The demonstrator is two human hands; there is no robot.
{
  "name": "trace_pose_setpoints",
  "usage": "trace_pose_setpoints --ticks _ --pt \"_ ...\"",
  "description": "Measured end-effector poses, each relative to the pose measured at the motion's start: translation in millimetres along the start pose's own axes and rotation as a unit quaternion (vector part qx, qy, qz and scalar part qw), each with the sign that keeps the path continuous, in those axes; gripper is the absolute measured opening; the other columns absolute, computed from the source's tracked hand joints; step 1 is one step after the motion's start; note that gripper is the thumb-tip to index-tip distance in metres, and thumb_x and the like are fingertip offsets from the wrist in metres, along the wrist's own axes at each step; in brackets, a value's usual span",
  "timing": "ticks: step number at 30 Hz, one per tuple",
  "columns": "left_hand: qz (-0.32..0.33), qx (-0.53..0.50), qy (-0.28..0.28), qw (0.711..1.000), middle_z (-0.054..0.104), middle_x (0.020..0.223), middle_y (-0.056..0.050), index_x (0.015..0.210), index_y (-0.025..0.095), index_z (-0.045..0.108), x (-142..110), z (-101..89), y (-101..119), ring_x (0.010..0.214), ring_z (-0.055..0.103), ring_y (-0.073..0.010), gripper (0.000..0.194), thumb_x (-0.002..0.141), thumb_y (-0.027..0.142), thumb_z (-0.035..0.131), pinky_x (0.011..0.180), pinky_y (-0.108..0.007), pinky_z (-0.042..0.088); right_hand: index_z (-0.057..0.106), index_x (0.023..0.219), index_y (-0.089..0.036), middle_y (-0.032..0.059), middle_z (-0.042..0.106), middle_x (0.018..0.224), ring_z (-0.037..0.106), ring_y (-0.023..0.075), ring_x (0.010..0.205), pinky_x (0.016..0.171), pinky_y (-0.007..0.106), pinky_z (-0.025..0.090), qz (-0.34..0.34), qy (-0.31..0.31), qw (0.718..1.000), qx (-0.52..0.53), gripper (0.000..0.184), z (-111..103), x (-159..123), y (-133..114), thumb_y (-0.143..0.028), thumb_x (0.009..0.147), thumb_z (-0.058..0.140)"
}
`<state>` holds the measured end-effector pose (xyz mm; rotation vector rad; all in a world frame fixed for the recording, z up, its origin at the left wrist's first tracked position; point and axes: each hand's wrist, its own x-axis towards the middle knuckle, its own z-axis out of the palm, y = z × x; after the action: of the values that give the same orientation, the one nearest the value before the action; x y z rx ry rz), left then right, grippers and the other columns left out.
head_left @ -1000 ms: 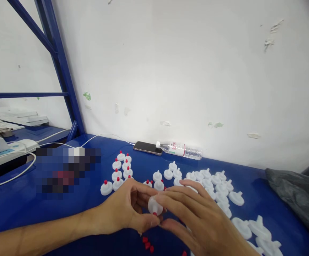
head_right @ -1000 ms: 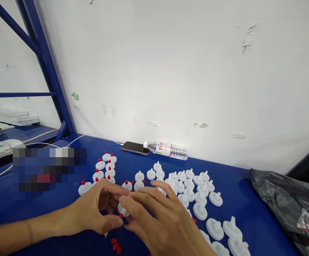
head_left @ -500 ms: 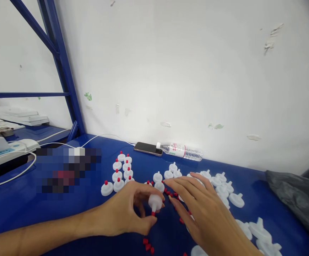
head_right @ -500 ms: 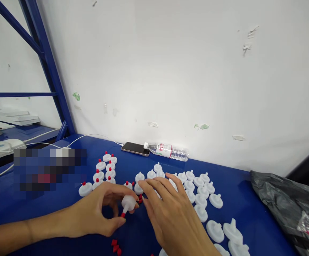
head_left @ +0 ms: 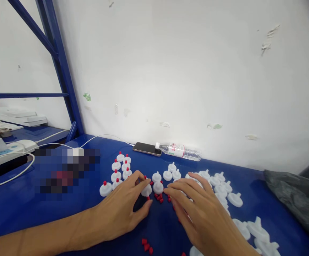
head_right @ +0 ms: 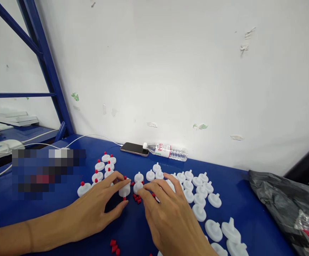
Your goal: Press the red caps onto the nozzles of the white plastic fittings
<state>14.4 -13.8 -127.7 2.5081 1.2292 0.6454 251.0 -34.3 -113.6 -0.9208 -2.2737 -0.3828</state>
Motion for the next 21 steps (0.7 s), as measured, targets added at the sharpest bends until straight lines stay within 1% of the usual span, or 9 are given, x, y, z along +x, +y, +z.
trace_pose_setpoints --ticks 3,8,10,13,16,19,21 --pt "0.006 0.037 0.003 0.999 0.053 0.113 -0.007 0.119 0.021 0.056 -1.1 0.2 -0.2 0.097 0.059 -0.0240 0.024 0.097 0.027 0.047 0.089 -0.045 0.053 0.063 0.112 -0.020 0.0009 0.068 0.101 0.062 0.0171 0.098 0.109 0.045 0.032 -0.003 0.007 1.000 0.001 0.027 -3.0 2.3 -0.4 -0.007 0.095 0.048" --pt "0.013 0.088 0.013 0.996 0.059 0.103 -0.008 0.118 0.020 0.062 1.6 2.9 -3.8 0.095 0.061 -0.0279 0.029 0.099 0.026 0.040 0.084 -0.050 0.053 0.061 0.124 -0.025 -0.0009 0.069 0.106 0.062 0.0169 0.103 0.110 0.044 0.030 0.024 -0.016 1.000 -0.003 0.032 1.8 0.9 0.5 -0.011 0.098 0.048" --pt "0.014 0.104 0.017 0.994 0.061 0.100 -0.008 0.116 0.020 0.063 2.9 3.7 -5.3 0.093 0.062 -0.0289 0.029 0.098 0.024 0.040 0.080 -0.050 0.054 0.060 0.126 -0.027 0.0001 0.070 0.113 0.062 0.0182 0.107 0.111 0.045 0.030 0.028 -0.024 0.999 -0.015 0.032 5.7 -1.0 1.5 -0.015 0.100 0.046" --pt "0.015 0.120 0.019 0.992 0.063 0.100 -0.008 0.115 0.021 0.062 3.3 4.9 -6.4 0.090 0.063 -0.0291 0.030 0.098 0.021 0.038 0.074 -0.049 0.055 0.056 0.133 -0.025 0.0035 0.066 0.130 0.058 0.0210 0.120 0.112 0.046 0.027 0.008 -0.058 0.997 -0.060 0.035 10.5 -3.6 4.3 -0.019 0.103 0.039" --pt "0.014 0.125 0.014 0.992 0.062 0.103 -0.008 0.113 0.021 0.061 1.8 6.0 -6.9 0.089 0.064 -0.0277 0.029 0.098 0.019 0.037 0.074 -0.048 0.056 0.047 0.143 -0.025 0.0029 0.058 0.143 0.052 0.0201 0.130 0.114 0.046 0.021 -0.019 -0.091 0.991 -0.100 0.047 13.9 -6.6 8.9 -0.012 0.100 0.032" --pt "0.014 0.129 0.006 0.992 0.061 0.106 -0.008 0.114 0.022 0.059 -0.3 6.4 -7.4 0.090 0.065 -0.0275 0.029 0.097 0.016 0.036 0.075 -0.047 0.056 0.039 0.149 -0.024 -0.0001 0.051 0.150 0.046 0.0188 0.135 0.116 0.046 0.012 -0.039 -0.114 0.986 -0.111 0.064 17.9 -11.3 14.4 0.001 0.091 0.030" --pt "0.015 0.130 0.000 0.991 0.059 0.109 -0.008 0.117 0.023 0.057 -0.4 5.7 -6.8 0.091 0.064 -0.0269 0.031 0.096 0.013 0.036 0.076 -0.047 0.057 0.032 0.153 -0.023 -0.0020 0.044 0.155 0.040 0.0191 0.139 0.117 0.047 0.007 -0.045 -0.134 0.984 -0.110 0.075 20.9 -14.5 17.4 0.006 0.084 0.031"
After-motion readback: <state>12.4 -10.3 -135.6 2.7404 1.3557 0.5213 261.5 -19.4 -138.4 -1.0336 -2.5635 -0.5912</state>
